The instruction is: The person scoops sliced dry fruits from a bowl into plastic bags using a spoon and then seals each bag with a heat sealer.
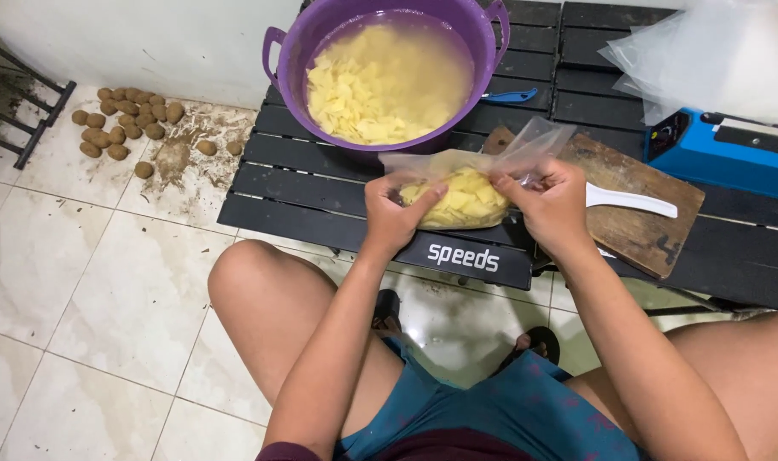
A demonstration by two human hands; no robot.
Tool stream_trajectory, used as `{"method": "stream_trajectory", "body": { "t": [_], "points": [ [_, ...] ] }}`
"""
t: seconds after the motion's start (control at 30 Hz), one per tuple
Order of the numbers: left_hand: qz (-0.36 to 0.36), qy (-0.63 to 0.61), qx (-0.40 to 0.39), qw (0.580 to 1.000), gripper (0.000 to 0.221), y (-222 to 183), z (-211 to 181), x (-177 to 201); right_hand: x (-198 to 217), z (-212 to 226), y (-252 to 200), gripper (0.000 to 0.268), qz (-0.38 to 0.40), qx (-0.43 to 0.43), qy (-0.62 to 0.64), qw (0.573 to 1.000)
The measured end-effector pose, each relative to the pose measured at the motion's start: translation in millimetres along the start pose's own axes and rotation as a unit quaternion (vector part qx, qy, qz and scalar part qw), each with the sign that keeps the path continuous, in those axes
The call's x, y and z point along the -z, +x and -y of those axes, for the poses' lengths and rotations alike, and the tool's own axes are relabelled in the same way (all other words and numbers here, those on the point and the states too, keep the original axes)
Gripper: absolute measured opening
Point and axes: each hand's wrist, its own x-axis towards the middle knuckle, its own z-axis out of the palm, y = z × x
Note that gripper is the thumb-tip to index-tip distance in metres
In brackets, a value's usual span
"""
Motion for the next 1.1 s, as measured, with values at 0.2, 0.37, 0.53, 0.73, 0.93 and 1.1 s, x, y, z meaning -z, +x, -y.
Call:
{"method": "stream_trajectory", "body": {
  "t": [0.2,0.37,0.53,0.73,0.93,1.1],
  "points": [
    [-0.041,-0.008,-0.016,0.999,0.012,5.5,-16.5,-11.7,-4.9,1.9,-5.0,0.014,-0.024,-0.006,0.005,1.0],
    [-0.071,-0.004,-0.014,0.997,0.008,4.4,-27.6,-18.6,-4.3,-4.5,-0.1,0.015,-0.033,0.019,-0.018,0.999],
    [-0.093,-0.025,-0.014,0.995,0.01,7.5,-50.8,-33.0,-0.3,23.1,9.1,0.019,-0.043,0.075,-0.061,0.994],
    [-0.187,-0.272,0.106,0.938,0.015,1.8,-61.6,-86.9,3.9,103.1,33.1,0.017,0.088,0.049,-0.116,0.988],
    [-0.202,-0.44,0.277,0.83,0.038,32.5,-57.8,-139.9,-6.7,197.3,88.6,0.026,0.181,-0.024,-0.473,0.862],
    [-0.139,-0.592,0.288,0.74,0.054,66.9,-70.9,-167.2,-34.3,211.2,148.5,0.041,0.229,-0.038,-0.595,0.769]
  ]
}}
